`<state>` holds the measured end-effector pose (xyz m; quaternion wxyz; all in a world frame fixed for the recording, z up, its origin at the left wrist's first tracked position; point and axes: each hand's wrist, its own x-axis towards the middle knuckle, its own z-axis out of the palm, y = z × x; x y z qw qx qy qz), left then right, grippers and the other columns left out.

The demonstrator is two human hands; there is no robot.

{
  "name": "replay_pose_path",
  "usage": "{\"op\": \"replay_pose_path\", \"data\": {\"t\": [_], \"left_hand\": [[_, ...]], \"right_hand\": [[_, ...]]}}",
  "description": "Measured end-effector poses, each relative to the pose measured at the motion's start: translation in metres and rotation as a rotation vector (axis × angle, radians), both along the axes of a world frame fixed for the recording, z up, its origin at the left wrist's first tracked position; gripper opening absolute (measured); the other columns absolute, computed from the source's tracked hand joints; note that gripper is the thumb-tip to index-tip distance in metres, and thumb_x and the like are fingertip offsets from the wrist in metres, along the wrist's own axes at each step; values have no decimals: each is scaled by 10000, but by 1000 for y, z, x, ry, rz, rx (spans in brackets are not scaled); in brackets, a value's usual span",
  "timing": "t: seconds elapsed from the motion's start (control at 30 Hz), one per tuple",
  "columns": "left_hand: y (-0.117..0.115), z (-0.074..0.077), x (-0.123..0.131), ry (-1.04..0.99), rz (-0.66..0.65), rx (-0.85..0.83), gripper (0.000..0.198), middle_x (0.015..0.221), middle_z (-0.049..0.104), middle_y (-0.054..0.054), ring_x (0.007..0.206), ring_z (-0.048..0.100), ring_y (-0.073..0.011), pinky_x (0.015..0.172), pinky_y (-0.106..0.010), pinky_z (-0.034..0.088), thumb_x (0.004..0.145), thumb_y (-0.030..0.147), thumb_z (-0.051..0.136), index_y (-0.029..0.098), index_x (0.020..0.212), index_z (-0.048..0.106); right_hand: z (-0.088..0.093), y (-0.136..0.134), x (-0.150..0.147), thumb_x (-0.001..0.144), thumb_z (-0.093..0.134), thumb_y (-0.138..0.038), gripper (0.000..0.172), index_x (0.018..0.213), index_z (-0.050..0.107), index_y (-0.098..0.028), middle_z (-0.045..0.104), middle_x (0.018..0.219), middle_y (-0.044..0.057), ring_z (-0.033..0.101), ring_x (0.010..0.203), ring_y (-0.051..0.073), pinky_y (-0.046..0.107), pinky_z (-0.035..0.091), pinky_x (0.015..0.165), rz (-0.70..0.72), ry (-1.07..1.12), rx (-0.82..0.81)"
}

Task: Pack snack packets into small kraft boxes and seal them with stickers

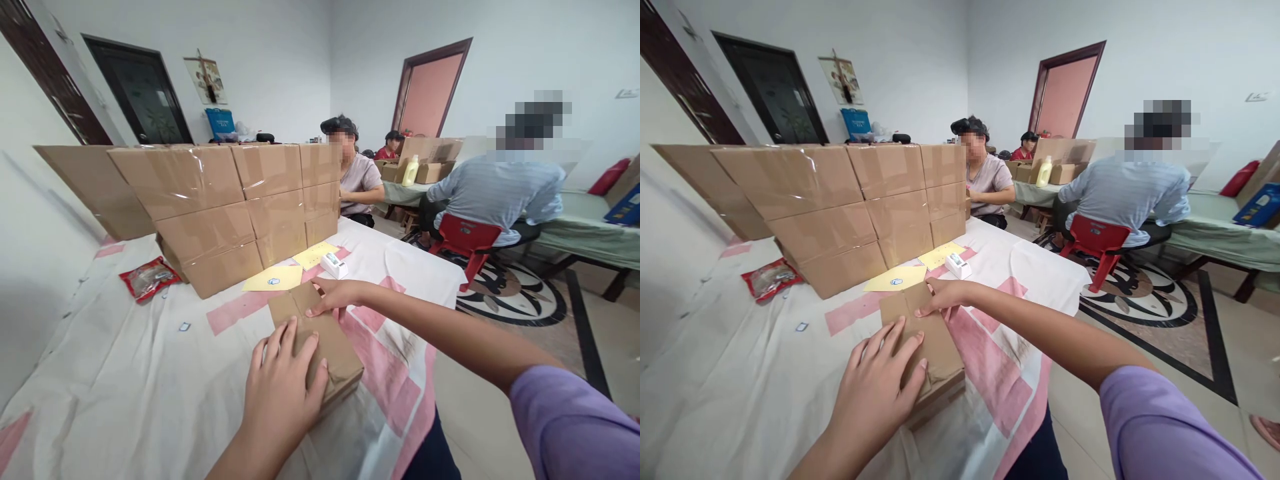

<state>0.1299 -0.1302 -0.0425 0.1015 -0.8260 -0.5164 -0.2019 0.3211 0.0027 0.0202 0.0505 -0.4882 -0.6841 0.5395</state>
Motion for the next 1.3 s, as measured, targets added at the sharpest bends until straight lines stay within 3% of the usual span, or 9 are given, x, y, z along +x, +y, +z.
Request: {"op": "replay_pose_path", "data": {"t": [0.13, 0.37, 0.7, 0.9, 1.03, 1.17, 1.3], "left_hand": [[0, 2, 1, 6, -2, 29, 362, 1437, 594, -129, 1296, 560, -342, 994, -550, 453, 954, 390, 448, 303, 1213, 686], [-1, 2, 2, -36, -6, 60, 354, 1417, 613, -124, 1276, 579, -333, 1010, -553, 445, 946, 388, 465, 304, 1202, 695], [-3, 4, 6, -134, -24, 28, 343, 1354, 647, -134, 1251, 586, -318, 1019, -557, 432, 945, 394, 465, 274, 1186, 678], [-2, 3, 5, -170, -19, 35, 345, 1317, 661, -113, 1206, 597, -302, 1018, -541, 413, 934, 420, 483, 268, 1191, 656], [-1, 3, 5, -180, -44, 64, 341, 1359, 653, -66, 1248, 579, -262, 1016, -494, 394, 934, 424, 477, 268, 1185, 647], [4, 0, 8, -180, -45, 118, 356, 1361, 659, -62, 1273, 570, -237, 1006, -462, 385, 925, 447, 471, 258, 1165, 654], [11, -2, 11, -175, -31, 168, 354, 1258, 712, -56, 1189, 616, -227, 954, -446, 406, 927, 476, 447, 261, 1092, 675]], "right_hand": [[-2, -1, 2, 687, 825, -489, 848, 1376, 415, -214, 568, 1354, 161, 714, 839, 195, 201, 535, 461, 34, 13, 24], [-4, 2, 9, 720, 808, -511, 923, 1474, 345, -249, 539, 1357, 148, 669, 986, 227, 186, 508, 477, 71, 31, 46], [-14, 16, 18, 801, 750, -545, 884, 1522, 310, -286, 462, 1423, 145, 663, 1001, 223, 197, 525, 507, 174, 92, 43], [-10, 16, 17, 822, 748, -506, 839, 1529, 347, -297, 499, 1436, 119, 658, 1079, 247, 296, 597, 750, 181, 119, 27], [-15, 10, 9, 822, 756, -480, 789, 1500, 415, -263, 535, 1444, 107, 594, 1226, 285, 406, 530, 1000, 117, 195, 103], [-20, 4, 5, 804, 768, -474, 917, 1556, 296, -248, 548, 1443, 120, 569, 1269, 309, 462, 501, 1050, 73, 204, 89], [-24, 4, 8, 866, 688, -505, 901, 1594, 212, -267, 494, 1508, 109, 485, 1378, 335, 497, 456, 1114, 95, 216, 51]]}}
